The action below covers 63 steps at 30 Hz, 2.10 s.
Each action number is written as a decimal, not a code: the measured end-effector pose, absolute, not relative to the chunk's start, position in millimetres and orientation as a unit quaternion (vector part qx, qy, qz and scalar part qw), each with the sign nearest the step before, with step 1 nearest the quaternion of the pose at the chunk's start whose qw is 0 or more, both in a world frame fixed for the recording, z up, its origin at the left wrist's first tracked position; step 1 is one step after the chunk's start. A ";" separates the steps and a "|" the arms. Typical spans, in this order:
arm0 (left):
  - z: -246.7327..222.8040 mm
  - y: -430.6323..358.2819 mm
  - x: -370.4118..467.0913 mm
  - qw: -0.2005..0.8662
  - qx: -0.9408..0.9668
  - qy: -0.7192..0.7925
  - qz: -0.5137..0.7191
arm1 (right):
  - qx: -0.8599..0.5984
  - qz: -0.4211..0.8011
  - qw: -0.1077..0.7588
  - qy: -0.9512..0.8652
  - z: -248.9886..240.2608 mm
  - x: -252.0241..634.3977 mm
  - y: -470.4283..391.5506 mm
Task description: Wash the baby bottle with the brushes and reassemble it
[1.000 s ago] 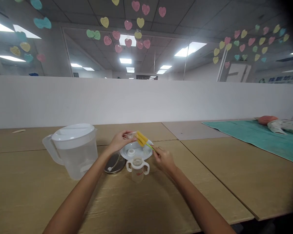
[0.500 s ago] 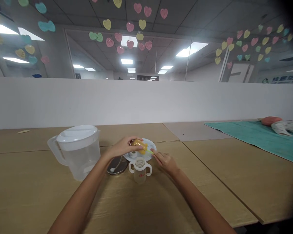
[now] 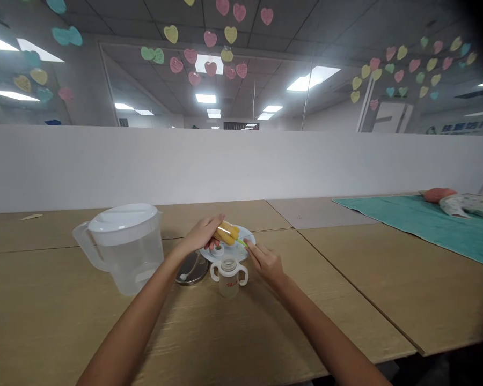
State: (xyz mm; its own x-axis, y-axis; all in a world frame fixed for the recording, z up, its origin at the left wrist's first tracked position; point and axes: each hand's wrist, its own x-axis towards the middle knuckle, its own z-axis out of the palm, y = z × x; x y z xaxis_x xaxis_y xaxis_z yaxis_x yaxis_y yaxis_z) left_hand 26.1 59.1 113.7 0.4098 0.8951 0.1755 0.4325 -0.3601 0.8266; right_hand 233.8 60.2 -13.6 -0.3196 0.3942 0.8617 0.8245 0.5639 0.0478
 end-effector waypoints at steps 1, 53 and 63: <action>114.4 59.2 26.3 0.353 0.767 0.427 0.323 | -0.397 -0.250 0.430 -0.772 -13.7 234.2 60.3; 45.2 128.5 45.7 0.159 0.846 0.416 0.295 | -0.504 -0.143 0.454 -0.721 -21.4 263.8 82.8; 104.7 81.5 11.7 0.334 0.785 0.356 0.382 | -0.419 -0.261 0.393 -0.776 -25.8 265.6 83.9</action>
State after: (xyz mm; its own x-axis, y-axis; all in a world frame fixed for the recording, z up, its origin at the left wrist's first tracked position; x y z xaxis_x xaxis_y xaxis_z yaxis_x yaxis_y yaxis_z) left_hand 11.7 81.5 104.7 0.4559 0.8131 0.3619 0.3036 -0.5243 0.7956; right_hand 265.6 83.9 -25.8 -0.3398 0.4447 0.8287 0.8554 0.5125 0.0758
